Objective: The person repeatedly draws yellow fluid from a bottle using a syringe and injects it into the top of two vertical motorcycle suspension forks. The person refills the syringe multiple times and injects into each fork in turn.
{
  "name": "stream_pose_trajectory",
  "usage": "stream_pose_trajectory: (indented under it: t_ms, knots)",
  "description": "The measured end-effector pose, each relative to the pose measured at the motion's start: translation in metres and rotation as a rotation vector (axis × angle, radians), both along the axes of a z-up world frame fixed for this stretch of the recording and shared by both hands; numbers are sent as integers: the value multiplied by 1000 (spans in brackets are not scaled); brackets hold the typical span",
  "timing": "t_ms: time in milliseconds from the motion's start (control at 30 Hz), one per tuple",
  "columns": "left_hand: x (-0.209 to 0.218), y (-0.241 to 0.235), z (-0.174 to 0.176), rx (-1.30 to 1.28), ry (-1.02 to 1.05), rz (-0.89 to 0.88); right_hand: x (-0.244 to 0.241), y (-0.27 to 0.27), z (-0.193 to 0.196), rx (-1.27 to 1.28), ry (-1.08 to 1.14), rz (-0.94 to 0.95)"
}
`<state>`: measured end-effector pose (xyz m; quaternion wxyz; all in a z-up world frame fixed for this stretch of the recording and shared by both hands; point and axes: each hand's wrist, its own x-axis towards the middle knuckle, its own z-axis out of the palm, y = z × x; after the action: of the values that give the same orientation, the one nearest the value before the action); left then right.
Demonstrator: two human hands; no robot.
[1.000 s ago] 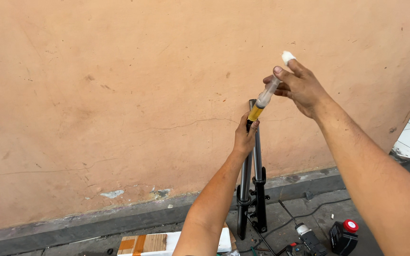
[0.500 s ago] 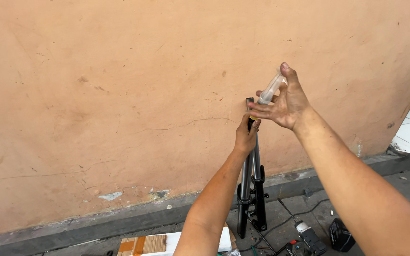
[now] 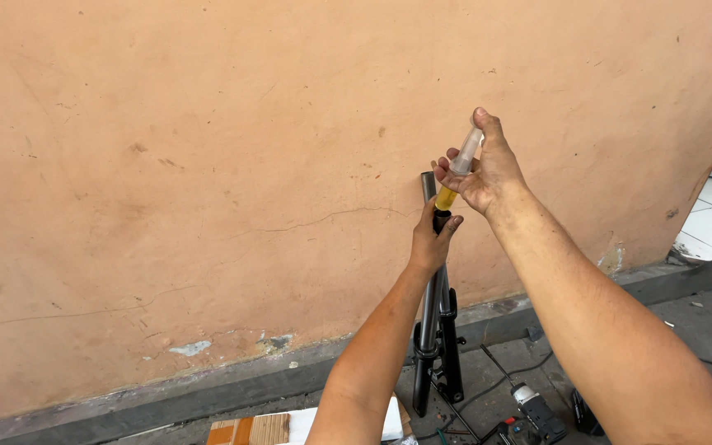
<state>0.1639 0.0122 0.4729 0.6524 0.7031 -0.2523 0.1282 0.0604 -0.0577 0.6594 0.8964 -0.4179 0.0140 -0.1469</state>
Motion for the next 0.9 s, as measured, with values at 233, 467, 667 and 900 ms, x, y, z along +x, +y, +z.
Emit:
stream_pose_trajectory:
  t_ms: [233, 467, 667, 900]
  knots:
    - [4, -2, -8, -15, 17, -4, 9, -5, -7, -31, 31, -13]
    - [-2, 3, -5, -45, 18, 6, 22, -10, -15, -17, 49, -70]
    - [-6, 2, -5, -70, 15, -2, 18, -4, -14, -20, 52, -102]
    - [-3, 2, -8, -91, -7, 2, 18, -1, -18, -19, 46, -129]
